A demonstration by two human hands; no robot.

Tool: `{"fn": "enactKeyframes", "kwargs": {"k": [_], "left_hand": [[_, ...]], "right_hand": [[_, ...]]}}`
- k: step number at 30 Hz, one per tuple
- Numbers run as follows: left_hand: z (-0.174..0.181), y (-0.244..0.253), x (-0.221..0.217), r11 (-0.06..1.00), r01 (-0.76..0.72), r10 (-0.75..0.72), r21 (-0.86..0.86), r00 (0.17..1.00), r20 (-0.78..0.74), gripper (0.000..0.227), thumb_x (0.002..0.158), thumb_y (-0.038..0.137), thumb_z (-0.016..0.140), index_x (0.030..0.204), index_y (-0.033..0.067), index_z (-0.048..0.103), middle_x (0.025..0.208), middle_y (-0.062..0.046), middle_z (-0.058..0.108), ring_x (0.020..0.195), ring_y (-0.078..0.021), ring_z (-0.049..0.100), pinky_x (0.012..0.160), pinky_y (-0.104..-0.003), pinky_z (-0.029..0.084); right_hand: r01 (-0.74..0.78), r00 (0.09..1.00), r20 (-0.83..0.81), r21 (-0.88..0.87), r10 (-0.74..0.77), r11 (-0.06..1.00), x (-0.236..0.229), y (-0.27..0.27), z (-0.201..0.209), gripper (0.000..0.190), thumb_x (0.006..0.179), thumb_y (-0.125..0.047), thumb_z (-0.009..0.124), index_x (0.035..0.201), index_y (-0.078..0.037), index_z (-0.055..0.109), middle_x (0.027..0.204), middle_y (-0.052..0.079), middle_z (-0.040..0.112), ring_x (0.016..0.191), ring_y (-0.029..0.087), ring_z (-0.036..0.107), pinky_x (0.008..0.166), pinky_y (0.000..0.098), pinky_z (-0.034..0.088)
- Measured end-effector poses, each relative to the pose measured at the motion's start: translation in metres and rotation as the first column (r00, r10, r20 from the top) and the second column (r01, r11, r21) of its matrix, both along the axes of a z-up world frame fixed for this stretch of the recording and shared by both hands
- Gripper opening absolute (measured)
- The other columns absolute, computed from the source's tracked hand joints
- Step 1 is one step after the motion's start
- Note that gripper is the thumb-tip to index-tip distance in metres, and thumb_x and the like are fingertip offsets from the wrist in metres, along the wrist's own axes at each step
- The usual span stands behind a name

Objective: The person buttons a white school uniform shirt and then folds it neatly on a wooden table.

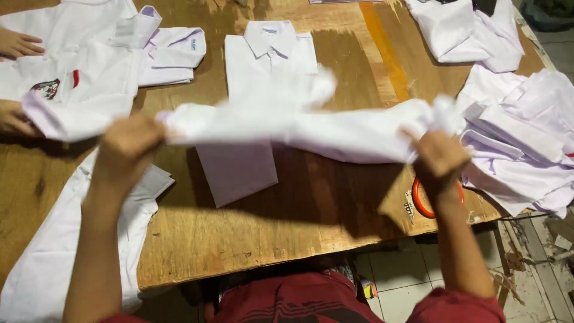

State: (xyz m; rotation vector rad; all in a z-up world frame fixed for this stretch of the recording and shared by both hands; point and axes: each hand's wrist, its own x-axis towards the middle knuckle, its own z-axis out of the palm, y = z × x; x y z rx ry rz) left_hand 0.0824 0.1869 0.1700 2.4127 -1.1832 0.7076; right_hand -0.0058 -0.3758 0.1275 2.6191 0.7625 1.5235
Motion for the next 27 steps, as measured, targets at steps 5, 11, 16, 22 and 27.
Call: {"fn": "enactKeyframes", "kwargs": {"k": [5, 11, 16, 22, 27], "left_hand": [[-0.078, 0.015, -0.065, 0.988, -0.129, 0.153, 0.082, 0.846, -0.51, 0.025, 0.086, 0.01, 0.072, 0.109, 0.0161, 0.078, 0.109, -0.005, 0.071, 0.105, -0.0243, 0.063, 0.095, -0.045, 0.042], [-0.072, -0.011, -0.098, 0.847, -0.38, 0.51, 0.372, 0.382, -0.77, 0.066, 0.08, 0.058, 0.072, 0.131, 0.0198, 0.055, 0.135, -0.002, 0.061, 0.136, -0.0185, 0.05, 0.116, -0.05, 0.022], [-0.061, -0.034, -0.081, 0.876, -0.39, 0.453, 0.284, 0.462, -0.763, 0.09, 0.092, 0.061, 0.06, 0.154, 0.0038, 0.029, 0.143, -0.025, 0.056, 0.133, -0.0343, 0.05, 0.112, -0.064, 0.015], [-0.071, -0.025, -0.071, 0.836, -0.245, 0.548, 0.491, 0.336, -0.766, 0.064, 0.091, 0.062, 0.061, 0.139, 0.019, 0.058, 0.126, -0.018, 0.073, 0.126, -0.0322, 0.064, 0.117, -0.058, 0.012], [-0.115, -0.006, -0.08, 0.921, -0.388, 0.143, -0.035, 0.42, -0.896, 0.026, 0.094, 0.019, 0.071, 0.12, 0.0198, 0.069, 0.096, -0.006, 0.078, 0.104, -0.0204, 0.071, 0.102, -0.042, 0.044]], "right_hand": [[-0.035, 0.98, -0.198, -0.135, 0.008, 0.99, -0.053, 0.027, -0.086, 0.022, 0.094, -0.011, 0.084, 0.113, -0.018, 0.077, 0.063, -0.005, 0.051, 0.048, 0.009, 0.038, 0.046, 0.0285, 0.04], [0.074, 0.708, -0.691, -0.128, -0.142, 0.989, -0.104, 0.051, -0.09, 0.062, 0.062, -0.031, 0.077, 0.122, -0.029, 0.066, 0.088, -0.005, 0.064, 0.065, 0.019, 0.06, 0.056, 0.0332, 0.05], [0.282, 0.564, -0.784, -0.111, -0.258, 0.953, -0.12, 0.05, -0.064, 0.07, 0.065, -0.059, 0.081, 0.128, -0.03, 0.067, 0.102, -0.004, 0.069, 0.082, 0.018, 0.069, 0.06, 0.0314, 0.054], [0.512, 0.699, -0.657, 0.183, -0.283, 0.839, -0.121, 0.015, -0.085, 0.023, 0.099, -0.027, 0.074, 0.118, -0.014, 0.07, 0.093, 0.003, 0.063, 0.086, 0.026, 0.067, 0.078, 0.0364, 0.055], [0.75, 0.652, -0.673, 0.505, -0.348, 0.428, -0.123, 0.008, -0.101, 0.042, 0.1, -0.023, 0.082, 0.128, -0.002, 0.059, 0.117, 0.019, 0.052, 0.107, 0.044, 0.061, 0.086, 0.0546, 0.053]]}}
